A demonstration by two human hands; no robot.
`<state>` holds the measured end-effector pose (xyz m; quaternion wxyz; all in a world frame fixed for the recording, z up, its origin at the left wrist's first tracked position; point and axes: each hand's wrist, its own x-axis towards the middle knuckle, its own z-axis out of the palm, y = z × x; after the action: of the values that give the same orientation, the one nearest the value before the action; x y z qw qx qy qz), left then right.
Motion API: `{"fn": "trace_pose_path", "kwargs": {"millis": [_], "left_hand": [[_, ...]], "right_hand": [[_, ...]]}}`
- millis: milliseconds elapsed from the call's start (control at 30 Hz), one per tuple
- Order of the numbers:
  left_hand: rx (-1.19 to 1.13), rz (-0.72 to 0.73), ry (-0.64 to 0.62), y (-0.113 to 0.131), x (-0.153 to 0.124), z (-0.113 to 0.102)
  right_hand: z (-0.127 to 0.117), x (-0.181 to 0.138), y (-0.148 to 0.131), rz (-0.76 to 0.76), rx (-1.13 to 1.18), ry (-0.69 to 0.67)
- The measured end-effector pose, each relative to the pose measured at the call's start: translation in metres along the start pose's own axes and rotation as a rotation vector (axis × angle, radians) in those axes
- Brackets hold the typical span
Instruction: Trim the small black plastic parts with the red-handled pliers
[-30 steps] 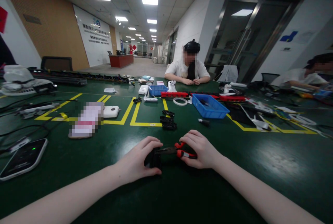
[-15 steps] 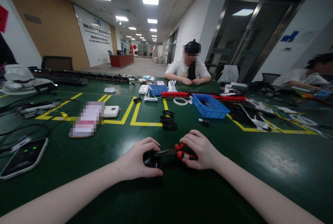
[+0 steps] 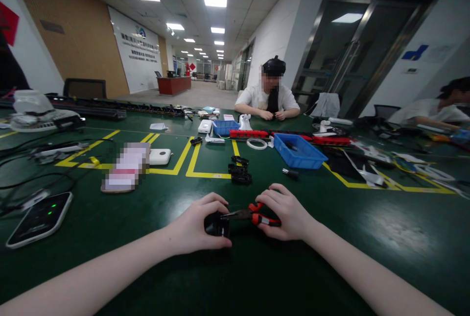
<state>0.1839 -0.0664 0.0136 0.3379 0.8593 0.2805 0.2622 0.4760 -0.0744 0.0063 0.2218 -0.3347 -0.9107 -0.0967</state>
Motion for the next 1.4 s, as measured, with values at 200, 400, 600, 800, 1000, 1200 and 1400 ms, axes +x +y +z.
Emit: {"fn": "trace_pose_path", "kwargs": {"millis": [200, 400, 600, 800, 1000, 1200, 1400], "left_hand": [[0.016, 0.017, 0.008, -0.0006, -0.0014, 0.0002], [0.032, 0.025, 0.008, -0.0024, -0.0012, 0.0014], [0.019, -0.005, 0.016, -0.0007, -0.0019, 0.0004], [0.024, 0.002, 0.029, -0.0022, -0.001, 0.0013], [0.015, 0.015, 0.051, -0.0039, -0.0003, 0.0027], [0.001, -0.008, 0.038, -0.001, -0.0008, 0.0003], [0.008, -0.009, 0.074, -0.0028, -0.0001, 0.001]], "right_hand": [[-0.0021, 0.002, -0.0014, 0.025, 0.011, -0.005], [-0.0003, 0.0015, -0.0013, 0.01, -0.02, -0.013], [0.0004, 0.0004, -0.0004, -0.029, -0.109, 0.006], [0.0021, -0.0002, 0.0008, -0.041, -0.14, 0.004], [0.0018, 0.0008, -0.001, -0.018, -0.15, 0.013], [0.0007, 0.0004, -0.0003, -0.08, -0.254, 0.034], [0.0019, -0.0045, 0.0018, -0.054, -0.263, 0.11]]}}
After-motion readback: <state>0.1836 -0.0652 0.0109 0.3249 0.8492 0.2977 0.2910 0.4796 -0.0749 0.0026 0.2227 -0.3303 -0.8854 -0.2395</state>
